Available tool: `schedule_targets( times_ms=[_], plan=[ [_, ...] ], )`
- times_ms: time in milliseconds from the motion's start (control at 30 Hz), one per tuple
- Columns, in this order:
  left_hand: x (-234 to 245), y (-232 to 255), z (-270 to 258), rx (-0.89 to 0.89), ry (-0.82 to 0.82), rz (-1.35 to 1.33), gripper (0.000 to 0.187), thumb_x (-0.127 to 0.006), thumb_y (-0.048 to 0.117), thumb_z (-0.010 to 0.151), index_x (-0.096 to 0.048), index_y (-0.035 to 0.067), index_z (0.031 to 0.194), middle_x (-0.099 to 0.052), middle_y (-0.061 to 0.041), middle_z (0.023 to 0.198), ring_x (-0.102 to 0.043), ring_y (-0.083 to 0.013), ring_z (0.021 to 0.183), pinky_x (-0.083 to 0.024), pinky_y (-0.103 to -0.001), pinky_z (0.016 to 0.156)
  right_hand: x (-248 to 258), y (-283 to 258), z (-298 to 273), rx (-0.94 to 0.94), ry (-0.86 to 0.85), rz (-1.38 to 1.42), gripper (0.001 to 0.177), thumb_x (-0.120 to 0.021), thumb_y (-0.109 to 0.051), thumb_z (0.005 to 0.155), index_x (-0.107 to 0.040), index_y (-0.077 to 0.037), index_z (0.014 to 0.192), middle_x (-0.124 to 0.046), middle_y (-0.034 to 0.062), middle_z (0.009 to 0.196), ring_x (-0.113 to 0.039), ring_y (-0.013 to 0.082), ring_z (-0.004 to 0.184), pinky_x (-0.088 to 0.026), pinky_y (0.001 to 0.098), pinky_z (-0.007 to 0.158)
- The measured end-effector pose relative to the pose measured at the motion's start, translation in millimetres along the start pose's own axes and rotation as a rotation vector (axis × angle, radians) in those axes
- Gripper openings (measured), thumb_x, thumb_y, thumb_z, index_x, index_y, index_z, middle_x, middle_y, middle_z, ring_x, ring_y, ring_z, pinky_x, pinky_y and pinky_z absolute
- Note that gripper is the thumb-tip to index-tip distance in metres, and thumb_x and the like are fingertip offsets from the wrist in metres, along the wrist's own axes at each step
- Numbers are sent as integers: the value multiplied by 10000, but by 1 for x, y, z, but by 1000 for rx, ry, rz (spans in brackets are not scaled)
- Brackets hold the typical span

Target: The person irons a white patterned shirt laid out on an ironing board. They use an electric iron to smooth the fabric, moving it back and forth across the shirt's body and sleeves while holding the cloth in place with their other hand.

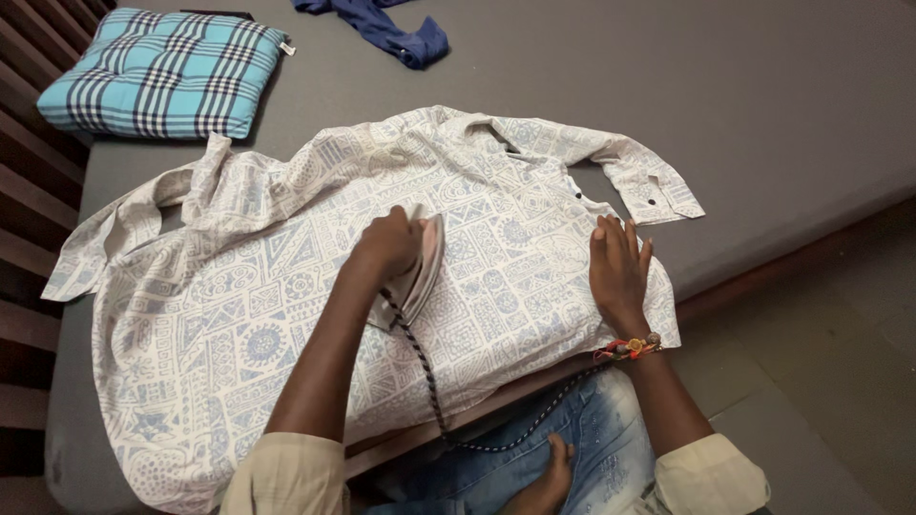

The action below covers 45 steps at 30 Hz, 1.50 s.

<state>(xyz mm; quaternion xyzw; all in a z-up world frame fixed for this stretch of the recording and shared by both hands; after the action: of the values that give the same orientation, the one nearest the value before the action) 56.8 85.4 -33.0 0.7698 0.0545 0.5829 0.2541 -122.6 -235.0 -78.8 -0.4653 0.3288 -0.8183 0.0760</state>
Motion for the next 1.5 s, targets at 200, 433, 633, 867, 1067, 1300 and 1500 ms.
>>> schedule_targets(
  times_ms=[200,433,633,867,1067,1300,1500],
  plan=[
    [24,-34,-7,120,21,-48,523,-459,433,1029,-547,-26,1263,-670,-327,1164,-704,-475,1039,-570,-523,926,7,-14,-1,-14,-32,-76,574,-432,-494,1046,-553,-81,1425,-466,154,1566,-235,373,1545,-44,585,1236],
    [53,-72,-19,219,51,-44,542,-463,445,1034,-547,-42,1258,-694,-321,1128,-753,-448,921,-621,-505,803,4,-66,2,136,-39,-242,632,-505,-488,1016,-529,-25,1447,-376,233,1576,-192,428,1513,-38,621,1177],
    [67,-94,-25,219,116,-13,535,-455,438,1047,-571,-46,1244,-695,-320,1134,-735,-446,957,-589,-498,853,-65,-160,-27,428,-412,-197,664,-403,-534,1036,-463,-43,1478,-299,196,1638,-177,377,1543,-81,583,1215],
    [81,-145,-23,179,217,26,555,-503,426,1045,-612,-86,1230,-668,-355,1183,-670,-477,1074,-534,-517,936,-99,-205,-46,507,-497,-266,722,-325,-585,1037,-397,-67,1534,-287,166,1644,-215,354,1528,-137,554,1219],
    [95,-170,-42,328,185,-16,573,-479,432,1046,-579,-76,1291,-668,-353,1199,-697,-484,1055,-544,-525,939,-101,-199,-47,512,-474,-282,720,-317,-594,1039,-396,-80,1538,-308,162,1633,-233,351,1520,-156,553,1209],
    [115,-199,-62,437,192,-6,589,-489,462,1039,-575,-51,1317,-664,-349,1229,-692,-483,1091,-544,-517,954,-99,-197,-48,496,-420,-268,671,-373,-563,1031,-447,-109,1519,-353,150,1624,-274,351,1514,-190,554,1214],
    [125,-214,-72,458,211,12,577,-502,454,1034,-568,-38,1329,-642,-352,1265,-660,-492,1135,-533,-532,965,-97,-198,-47,510,-401,-221,645,-412,-534,1035,-463,-90,1500,-373,170,1599,-289,374,1490,-195,562,1184]
  ],
)
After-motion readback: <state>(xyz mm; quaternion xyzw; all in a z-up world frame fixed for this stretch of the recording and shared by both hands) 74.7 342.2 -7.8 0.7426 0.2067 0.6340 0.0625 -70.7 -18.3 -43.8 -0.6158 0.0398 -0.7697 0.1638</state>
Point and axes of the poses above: each hand's wrist, its own z-axis towards the middle knuckle, its own x-axis out of the back of the hand, y = z × x, the point moved 6 cm from there along z, towards the middle knuckle
